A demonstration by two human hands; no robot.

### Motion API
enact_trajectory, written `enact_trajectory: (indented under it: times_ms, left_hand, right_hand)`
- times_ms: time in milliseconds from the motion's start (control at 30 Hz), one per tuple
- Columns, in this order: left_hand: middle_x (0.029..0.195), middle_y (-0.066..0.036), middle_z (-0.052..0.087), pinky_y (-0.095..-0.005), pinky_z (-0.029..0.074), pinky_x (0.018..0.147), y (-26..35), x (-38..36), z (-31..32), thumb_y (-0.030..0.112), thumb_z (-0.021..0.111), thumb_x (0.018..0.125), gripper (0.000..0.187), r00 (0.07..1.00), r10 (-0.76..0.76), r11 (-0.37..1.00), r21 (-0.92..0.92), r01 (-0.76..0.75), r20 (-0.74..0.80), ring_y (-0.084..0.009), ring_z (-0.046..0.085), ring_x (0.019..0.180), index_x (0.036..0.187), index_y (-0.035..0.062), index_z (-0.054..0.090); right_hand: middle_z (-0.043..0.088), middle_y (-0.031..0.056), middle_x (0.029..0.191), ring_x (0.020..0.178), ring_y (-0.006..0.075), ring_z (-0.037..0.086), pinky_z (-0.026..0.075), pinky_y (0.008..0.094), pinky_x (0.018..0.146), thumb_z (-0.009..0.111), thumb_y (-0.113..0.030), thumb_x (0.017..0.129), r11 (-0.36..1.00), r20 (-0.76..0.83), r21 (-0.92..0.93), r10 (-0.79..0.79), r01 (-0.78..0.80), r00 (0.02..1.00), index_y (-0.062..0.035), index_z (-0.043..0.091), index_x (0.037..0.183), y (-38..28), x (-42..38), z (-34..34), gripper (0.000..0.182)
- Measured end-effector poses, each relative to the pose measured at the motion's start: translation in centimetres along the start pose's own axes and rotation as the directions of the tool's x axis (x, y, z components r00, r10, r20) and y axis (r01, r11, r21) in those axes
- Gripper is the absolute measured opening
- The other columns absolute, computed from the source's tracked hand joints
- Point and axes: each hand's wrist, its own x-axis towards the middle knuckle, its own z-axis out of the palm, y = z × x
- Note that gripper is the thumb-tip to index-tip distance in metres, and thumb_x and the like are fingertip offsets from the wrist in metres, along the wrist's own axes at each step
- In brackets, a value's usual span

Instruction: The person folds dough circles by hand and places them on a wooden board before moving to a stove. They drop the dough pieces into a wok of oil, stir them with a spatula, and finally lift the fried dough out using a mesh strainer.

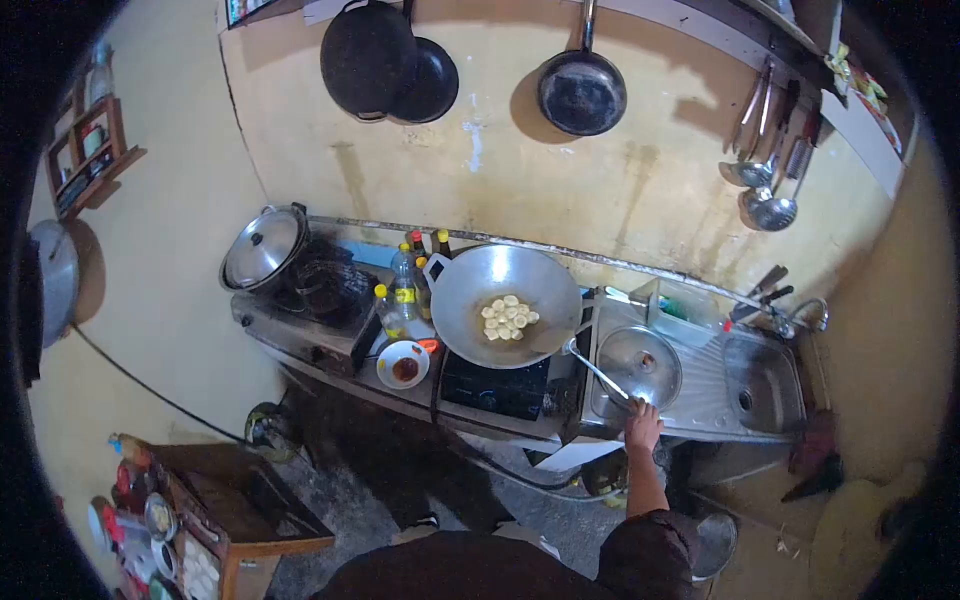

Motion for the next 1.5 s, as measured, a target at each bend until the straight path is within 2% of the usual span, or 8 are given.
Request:
enact_trajectory:
  times_ms: [400,833,900,967,1067,1133,1333,1500]
  left_hand:
    - [0.081,-0.014,0.066,-0.0386,0.051,0.068,5.2,-9.1,10.7,0.027,0.052,0.08,0.026,0.991,-0.027,0.99,-0.144,0.009,-0.129,-0.0323,0.063,0.079,0.079,0.0048,0.064]
    - [0.081,-0.013,0.066,-0.0378,0.051,0.068,6.2,-6.7,10.1,0.027,0.05,0.081,0.025,0.956,0.082,0.963,-0.223,-0.148,-0.282,-0.032,0.063,0.079,0.076,0.0066,0.064]
    - [0.077,-0.011,0.066,-0.0391,0.05,0.066,4.4,-6.3,9.5,0.026,0.052,0.08,0.022,0.858,0.506,0.822,0.354,-0.447,-0.091,-0.0328,0.063,0.078,0.08,0.0089,0.065]
    - [0.078,-0.011,0.066,-0.0393,0.05,0.067,4.1,-7.4,9.5,0.026,0.052,0.08,0.022,0.877,0.458,0.855,0.341,-0.39,-0.145,-0.0328,0.063,0.078,0.081,0.0089,0.065]
    - [0.079,-0.011,0.065,-0.0398,0.05,0.067,4.8,-8.9,9.2,0.026,0.052,0.079,0.021,0.908,0.32,0.922,0.307,-0.234,-0.269,-0.0329,0.062,0.079,0.081,0.009,0.064]
    - [0.08,-0.011,0.065,-0.0402,0.049,0.068,5.1,-10.1,9.4,0.026,0.052,0.079,0.021,0.914,0.224,0.952,0.277,-0.131,-0.338,-0.033,0.062,0.079,0.082,0.009,0.064]
    - [0.082,-0.012,0.063,-0.0413,0.048,0.069,12.4,-17.0,5.4,0.026,0.053,0.079,0.02,0.86,-0.05,0.971,0.176,0.16,-0.508,-0.0332,0.06,0.081,0.083,0.0092,0.063]
    - [0.085,-0.013,0.062,-0.0422,0.047,0.069,20.8,-23.4,-0.2,0.025,0.054,0.078,0.019,0.737,-0.242,0.93,0.066,0.361,-0.632,-0.0334,0.06,0.082,0.084,0.0093,0.062]
  right_hand:
    - [0.06,0.0156,0.084,0.072,0.033,0.061,0.049,0.0448,0.058,0.045,-0.02,0.088,0.912,-0.132,0.106,-0.381,0.395,0.915,-0.0054,0.049,0.103,4.8,1.7,-0.6,0.022]
    - [0.062,0.024,0.084,0.078,0.0414,0.061,0.049,0.0485,0.071,0.045,-0.018,0.085,0.909,0.158,0.114,-0.415,0.4,0.896,-0.0151,0.048,0.12,-11.5,14.2,-9.9,0.035]
    - [0.062,0.0246,0.084,0.079,0.0427,0.061,0.049,0.0485,0.072,0.046,-0.018,0.084,0.847,0.139,0.109,-0.531,0.52,0.836,-0.0053,0.054,0.109,-13.3,17.7,-5.7,0.03]
    - [0.063,0.0226,0.082,0.078,0.0381,0.063,0.05,0.0478,0.061,0.047,-0.017,0.081,0.731,0.279,0.026,-0.66,0.682,0.698,-0.0012,0.057,0.096,-12.1,23.3,2.3,0.024]
    - [0.061,0.0143,0.07,0.059,0.0249,0.06,0.046,0.0402,0.042,0.048,-0.017,0.082,0.917,0.69,0.3,-0.399,0.263,0.604,-0.007,0.057,0.086,-13.5,26.4,6.5,0.014]
    - [0.049,0.0042,0.058,0.044,0.011,0.045,0.033,0.0255,0.03,0.048,-0.017,0.085,0.295,0.811,0.33,-0.574,-0.897,0.11,-0.0132,0.052,0.083,-16.2,21.0,-0.6,0.006]
    - [0.04,-0.0009,0.054,0.039,0.0052,0.036,0.024,0.0132,0.03,0.042,-0.026,0.093,0.397,0.898,0.141,-0.436,-0.907,-0.052,-0.0164,0.045,0.092,-18.7,16.4,-5.8,0.01]
    - [0.041,0.0007,0.056,0.037,0.0054,0.034,0.024,0.0146,0.029,0.037,-0.026,0.094,0.455,0.889,0.335,-0.444,-0.825,0.115,-0.0146,0.048,0.1,-18.7,12.9,-9.7,0.017]
